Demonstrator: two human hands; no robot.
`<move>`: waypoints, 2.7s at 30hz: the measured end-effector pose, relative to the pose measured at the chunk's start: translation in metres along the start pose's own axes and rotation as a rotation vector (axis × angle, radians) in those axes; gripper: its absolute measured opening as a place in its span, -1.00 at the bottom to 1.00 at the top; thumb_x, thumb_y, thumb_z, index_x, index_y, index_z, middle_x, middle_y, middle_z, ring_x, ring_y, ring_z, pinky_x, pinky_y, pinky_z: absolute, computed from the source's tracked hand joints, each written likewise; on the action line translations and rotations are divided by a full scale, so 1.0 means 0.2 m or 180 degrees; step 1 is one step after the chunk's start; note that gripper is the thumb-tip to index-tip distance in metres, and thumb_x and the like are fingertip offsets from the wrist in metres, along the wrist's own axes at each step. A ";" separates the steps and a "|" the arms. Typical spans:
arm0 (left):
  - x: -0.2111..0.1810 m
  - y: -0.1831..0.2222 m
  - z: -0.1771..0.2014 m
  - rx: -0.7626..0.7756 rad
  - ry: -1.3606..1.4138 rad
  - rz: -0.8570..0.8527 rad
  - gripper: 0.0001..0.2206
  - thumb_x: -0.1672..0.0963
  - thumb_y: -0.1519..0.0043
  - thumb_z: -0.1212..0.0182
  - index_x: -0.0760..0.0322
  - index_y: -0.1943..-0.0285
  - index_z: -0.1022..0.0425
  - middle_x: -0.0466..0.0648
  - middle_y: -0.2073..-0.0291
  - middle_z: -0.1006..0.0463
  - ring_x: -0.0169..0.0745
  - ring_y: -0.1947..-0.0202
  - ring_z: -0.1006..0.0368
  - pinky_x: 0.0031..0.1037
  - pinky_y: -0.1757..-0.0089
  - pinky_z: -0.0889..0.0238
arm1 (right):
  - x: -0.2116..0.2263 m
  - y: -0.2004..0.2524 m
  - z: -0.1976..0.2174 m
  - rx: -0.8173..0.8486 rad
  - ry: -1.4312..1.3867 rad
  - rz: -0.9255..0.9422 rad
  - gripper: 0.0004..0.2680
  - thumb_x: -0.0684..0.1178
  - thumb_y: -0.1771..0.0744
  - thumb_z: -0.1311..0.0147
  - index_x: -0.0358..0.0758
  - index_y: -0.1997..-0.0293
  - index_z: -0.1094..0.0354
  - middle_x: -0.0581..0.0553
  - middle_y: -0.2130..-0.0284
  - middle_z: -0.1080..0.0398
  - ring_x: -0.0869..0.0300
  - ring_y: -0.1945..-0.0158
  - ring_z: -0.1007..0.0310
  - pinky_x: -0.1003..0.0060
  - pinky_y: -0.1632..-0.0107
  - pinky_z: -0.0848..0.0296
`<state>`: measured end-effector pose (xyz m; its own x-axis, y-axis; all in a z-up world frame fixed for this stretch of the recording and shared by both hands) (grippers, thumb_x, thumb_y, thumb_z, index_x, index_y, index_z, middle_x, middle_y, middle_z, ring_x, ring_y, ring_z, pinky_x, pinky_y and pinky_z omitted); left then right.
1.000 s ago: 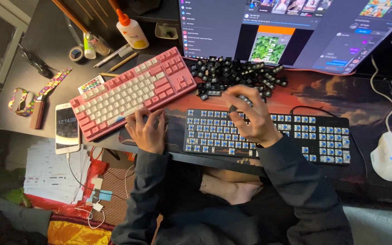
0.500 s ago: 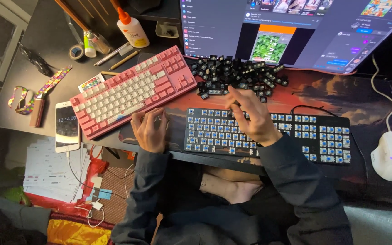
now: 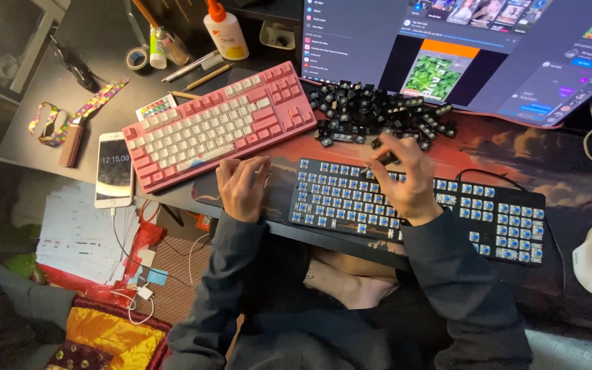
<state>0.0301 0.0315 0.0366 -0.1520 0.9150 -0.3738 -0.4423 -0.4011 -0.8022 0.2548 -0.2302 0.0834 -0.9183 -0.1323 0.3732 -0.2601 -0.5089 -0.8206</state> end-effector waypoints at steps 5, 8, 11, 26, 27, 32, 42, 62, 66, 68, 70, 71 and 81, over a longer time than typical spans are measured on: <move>0.01 0.02 0.00 0.0047 0.0124 -0.0015 -0.83 0.21 -0.38 -0.69 0.08 -0.07 -0.89 -0.25 0.17 -0.85 -0.08 0.11 -0.45 -0.37 -0.03 -0.35 | 0.13 -0.14 0.02 0.0162 -0.0160 -0.0200 -0.66 -0.02 -0.58 -0.15 -0.35 -0.57 -0.51 -0.24 -0.31 -0.38 -0.15 -0.29 -0.56 -0.19 -0.26 -0.66; 0.02 0.02 0.01 0.0069 0.0195 -0.0036 -0.88 0.18 -0.44 -0.64 0.06 -0.10 -0.89 -0.27 0.16 -0.85 -0.07 0.11 -0.44 -0.37 -0.05 -0.34 | 0.12 -0.13 -0.02 0.0139 -0.0373 -0.0210 -0.65 -0.15 -0.61 0.04 -0.44 -0.68 -0.37 -0.31 -0.39 -0.36 -0.17 -0.33 -0.61 -0.16 -0.28 -0.68; 0.02 0.03 0.00 0.0045 0.0214 -0.0083 -0.89 0.17 -0.50 -0.57 0.02 -0.12 -0.90 -0.29 0.14 -0.86 -0.08 0.12 -0.44 -0.37 -0.04 -0.34 | 0.11 -0.11 0.00 0.0077 -0.0245 0.0014 -0.60 -0.29 -0.54 -0.19 -0.57 -0.67 -0.34 -0.37 -0.12 -0.59 -0.18 0.03 -0.81 -0.06 0.09 -0.83; -0.06 -0.04 0.03 0.0000 0.0233 -0.0172 -0.85 0.22 -0.55 -0.46 0.10 -0.14 -0.89 -0.18 0.03 -0.86 -0.04 0.15 -0.47 -0.32 0.00 -0.37 | 0.12 -0.12 0.03 0.0176 0.0039 -0.0201 -0.64 -0.13 -0.57 -0.26 -0.41 -0.63 -0.46 -0.28 -0.11 -0.50 -0.18 -0.12 -0.68 -0.19 -0.08 -0.75; -0.06 -0.04 0.03 0.0009 0.0269 -0.0149 -0.86 0.24 -0.54 -0.48 0.13 -0.13 -0.90 -0.14 0.03 -0.87 -0.02 0.15 -0.48 -0.30 0.00 -0.38 | 0.12 -0.13 0.04 0.0235 -0.0014 -0.0249 -0.64 -0.03 -0.60 -0.15 -0.36 -0.65 -0.43 -0.33 -0.28 -0.44 -0.24 -0.24 -0.62 -0.30 -0.21 -0.71; -0.07 -0.05 0.03 0.0049 0.0270 -0.0242 -0.85 0.24 -0.54 -0.46 0.15 -0.14 -0.89 -0.14 0.03 -0.85 -0.03 0.15 -0.47 -0.32 0.02 -0.36 | 0.15 -0.17 0.03 0.0141 -0.0008 -0.0176 -0.66 -0.22 -0.61 -0.01 -0.44 -0.69 -0.37 -0.34 -0.22 -0.52 -0.23 -0.18 -0.70 -0.16 -0.07 -0.75; -0.07 -0.05 0.03 0.0097 0.0242 -0.0282 -0.83 0.24 -0.54 -0.46 0.10 -0.16 -0.89 -0.18 0.03 -0.84 -0.05 0.15 -0.47 -0.32 0.02 -0.35 | 0.13 -0.18 0.02 0.0357 -0.0205 -0.0272 -0.61 -0.14 -0.63 0.15 -0.51 -0.76 -0.18 -0.39 -0.31 -0.48 -0.24 -0.32 -0.63 -0.21 -0.25 -0.72; -0.19 -0.08 0.04 -0.0016 0.0916 -0.0206 -0.84 0.30 -0.46 -0.56 0.20 -0.07 -0.90 -0.19 0.20 -0.84 -0.14 0.29 -0.45 -0.41 0.15 -0.31 | 0.21 -0.22 0.01 0.0139 0.0067 -0.0076 -0.60 -0.06 -0.47 -0.46 -0.24 -0.56 -0.59 -0.12 0.16 -0.73 0.05 0.23 -0.70 0.11 0.18 -0.69; -0.25 -0.10 0.03 0.0116 0.1116 -0.0110 -0.83 0.32 -0.42 -0.58 0.20 0.01 -0.88 -0.18 0.21 -0.85 -0.12 0.31 -0.44 -0.41 0.13 -0.30 | 0.18 -0.15 -0.01 -0.0007 -0.0305 -0.0339 -0.65 -0.01 -0.63 0.06 -0.35 -0.61 -0.50 -0.31 -0.25 -0.69 -0.21 -0.23 -0.74 -0.12 -0.19 -0.74; -0.25 -0.10 0.03 0.0145 0.1150 -0.0078 -0.83 0.33 -0.41 -0.59 0.19 0.01 -0.88 -0.19 0.22 -0.84 -0.13 0.32 -0.42 -0.42 0.14 -0.29 | 0.15 -0.10 -0.02 -0.0042 -0.0166 -0.0374 -0.66 -0.12 -0.59 -0.10 -0.34 -0.64 -0.47 -0.32 -0.22 -0.70 -0.25 -0.19 -0.76 -0.14 -0.15 -0.78; -0.24 -0.08 0.02 0.0176 0.1175 -0.0038 -0.82 0.33 -0.40 -0.60 0.19 0.02 -0.89 -0.21 0.24 -0.83 -0.15 0.34 -0.40 -0.42 0.14 -0.29 | 0.12 -0.07 -0.01 -0.0070 -0.0037 -0.0412 -0.61 -0.23 -0.54 -0.25 -0.33 -0.66 -0.45 -0.33 -0.18 -0.72 -0.28 -0.15 -0.78 -0.17 -0.10 -0.81; -0.22 -0.06 0.01 0.0166 0.1226 0.0019 -0.82 0.33 -0.40 -0.60 0.20 0.00 -0.88 -0.21 0.25 -0.82 -0.18 0.35 -0.36 -0.44 0.15 -0.28 | 0.11 -0.07 0.00 -0.0040 -0.0020 -0.0356 -0.61 -0.19 -0.52 -0.35 -0.30 -0.63 -0.49 -0.26 -0.07 -0.72 -0.17 -0.05 -0.77 -0.09 -0.07 -0.78; -0.30 0.02 -0.03 0.0360 0.2013 0.0517 -0.77 0.31 -0.37 -0.61 0.31 -0.14 -0.74 -0.04 0.16 -0.89 -0.19 0.45 -0.47 -0.37 0.25 -0.40 | 0.15 -0.02 -0.11 0.0642 -0.0902 -0.0228 -0.65 -0.20 -0.60 -0.01 -0.12 -0.68 -0.21 -0.35 -0.22 -0.66 -0.29 -0.22 -0.72 -0.29 -0.32 -0.64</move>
<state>0.0435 -0.0254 0.0535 0.3083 0.6276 -0.7149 -0.5527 -0.4935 -0.6716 0.2226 -0.2138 0.0883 -0.7732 -0.3066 0.5551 -0.2306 -0.6794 -0.6966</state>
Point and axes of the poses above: each hand's wrist, its own y-axis away from the middle knuckle, its own z-axis out of the back of the hand, x = y × z, the point moved 7 cm from there along -y, towards the middle knuckle
